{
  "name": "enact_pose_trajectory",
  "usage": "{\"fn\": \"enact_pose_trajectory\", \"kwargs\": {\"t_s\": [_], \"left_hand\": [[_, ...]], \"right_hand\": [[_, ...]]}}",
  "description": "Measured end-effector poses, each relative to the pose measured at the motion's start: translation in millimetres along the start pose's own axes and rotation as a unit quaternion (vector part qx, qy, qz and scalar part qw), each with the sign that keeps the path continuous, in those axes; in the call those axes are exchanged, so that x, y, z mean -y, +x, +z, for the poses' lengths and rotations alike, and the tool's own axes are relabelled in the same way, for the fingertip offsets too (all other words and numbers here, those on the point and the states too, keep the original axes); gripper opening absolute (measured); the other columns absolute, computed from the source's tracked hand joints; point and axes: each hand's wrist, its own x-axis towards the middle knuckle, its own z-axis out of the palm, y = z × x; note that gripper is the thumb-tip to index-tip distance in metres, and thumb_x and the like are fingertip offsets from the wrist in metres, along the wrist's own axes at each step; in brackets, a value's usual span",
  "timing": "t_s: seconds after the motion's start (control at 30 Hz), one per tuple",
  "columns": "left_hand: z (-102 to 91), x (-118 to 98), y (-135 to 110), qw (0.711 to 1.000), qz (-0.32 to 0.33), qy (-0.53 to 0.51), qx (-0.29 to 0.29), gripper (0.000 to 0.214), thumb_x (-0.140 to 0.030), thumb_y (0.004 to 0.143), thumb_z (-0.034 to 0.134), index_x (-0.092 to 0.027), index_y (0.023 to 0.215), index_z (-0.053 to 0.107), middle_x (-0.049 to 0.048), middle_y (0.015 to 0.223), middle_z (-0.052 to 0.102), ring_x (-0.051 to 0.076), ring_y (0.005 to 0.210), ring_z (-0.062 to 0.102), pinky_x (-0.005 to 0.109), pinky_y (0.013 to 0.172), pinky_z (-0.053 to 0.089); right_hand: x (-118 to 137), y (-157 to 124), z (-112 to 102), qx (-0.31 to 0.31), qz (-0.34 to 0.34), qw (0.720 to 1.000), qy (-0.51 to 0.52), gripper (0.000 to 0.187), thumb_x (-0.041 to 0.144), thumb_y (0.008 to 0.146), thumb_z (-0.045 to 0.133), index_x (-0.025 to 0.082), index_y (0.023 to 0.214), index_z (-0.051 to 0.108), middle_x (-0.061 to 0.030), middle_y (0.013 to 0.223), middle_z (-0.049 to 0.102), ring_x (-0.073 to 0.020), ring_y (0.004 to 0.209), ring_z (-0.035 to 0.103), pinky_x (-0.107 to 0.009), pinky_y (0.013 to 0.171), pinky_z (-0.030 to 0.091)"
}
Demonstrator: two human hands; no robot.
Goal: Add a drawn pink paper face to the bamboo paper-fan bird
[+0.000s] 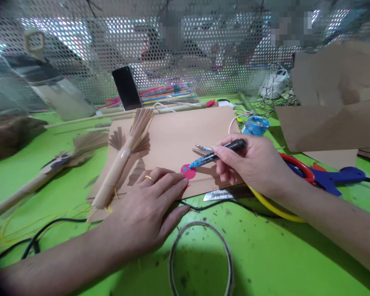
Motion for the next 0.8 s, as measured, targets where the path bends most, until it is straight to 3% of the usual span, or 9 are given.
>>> {"fn": "enact_pose_trajectory", "kwargs": {"t_s": [0.8], "left_hand": [[0.3, -0.8, 0.6, 1.0, -0.003, 0.003, -0.002, 0.04, -0.039, 0.097, 0.041, -0.013, 0.124, 0.056, 0.0111, 0.118, 0.06, 0.03, 0.109, 0.046, 0.052, 0.094, 0.041]], "right_hand": [[1.3, -0.1, -0.3, -0.027, -0.011, 1.0, -0.008, 0.023, 0.041, 0.086, 0.065, 0.02, 0.077, 0.06, 0.0016, 0.053, 0.063, -0.0093, 0.04, 0.057, -0.019, 0.036, 0.044]]}}
